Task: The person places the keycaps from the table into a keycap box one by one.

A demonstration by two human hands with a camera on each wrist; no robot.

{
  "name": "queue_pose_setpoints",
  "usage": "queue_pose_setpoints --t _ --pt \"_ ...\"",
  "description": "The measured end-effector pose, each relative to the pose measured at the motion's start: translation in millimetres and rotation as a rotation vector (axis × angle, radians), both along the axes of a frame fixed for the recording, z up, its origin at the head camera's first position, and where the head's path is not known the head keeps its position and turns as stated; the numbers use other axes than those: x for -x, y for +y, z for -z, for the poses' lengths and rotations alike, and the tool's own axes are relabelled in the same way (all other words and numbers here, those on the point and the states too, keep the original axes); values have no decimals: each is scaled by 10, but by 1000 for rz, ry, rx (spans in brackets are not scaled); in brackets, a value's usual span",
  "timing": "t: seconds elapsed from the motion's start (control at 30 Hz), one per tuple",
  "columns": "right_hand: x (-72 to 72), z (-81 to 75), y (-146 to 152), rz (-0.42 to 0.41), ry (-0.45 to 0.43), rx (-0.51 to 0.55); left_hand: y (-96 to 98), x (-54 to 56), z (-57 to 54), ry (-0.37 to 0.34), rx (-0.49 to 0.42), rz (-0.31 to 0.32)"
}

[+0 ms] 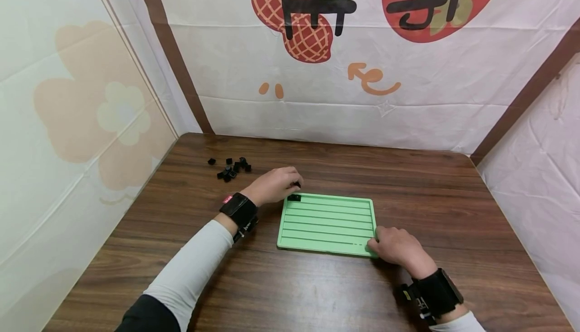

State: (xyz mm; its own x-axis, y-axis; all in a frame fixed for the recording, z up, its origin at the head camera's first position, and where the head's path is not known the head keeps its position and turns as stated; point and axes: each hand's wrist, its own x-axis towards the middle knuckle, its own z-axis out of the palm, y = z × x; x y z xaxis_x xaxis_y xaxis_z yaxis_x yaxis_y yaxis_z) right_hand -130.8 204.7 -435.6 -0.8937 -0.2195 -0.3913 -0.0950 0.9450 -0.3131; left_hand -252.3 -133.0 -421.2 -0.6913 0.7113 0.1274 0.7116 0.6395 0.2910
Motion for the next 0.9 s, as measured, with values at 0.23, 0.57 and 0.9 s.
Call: queue_pose_setpoints --t 0.23,0.57,0.9 --pt "2 -8 -3 -4 9 1 51 -9 -18 10 3 36" --pt "4 -20 -4 -5 -2 -9 140 -15 28 8 38 48" --pt "13 -5 -7 -1 1 -17 192 -14 96 53 62 95"
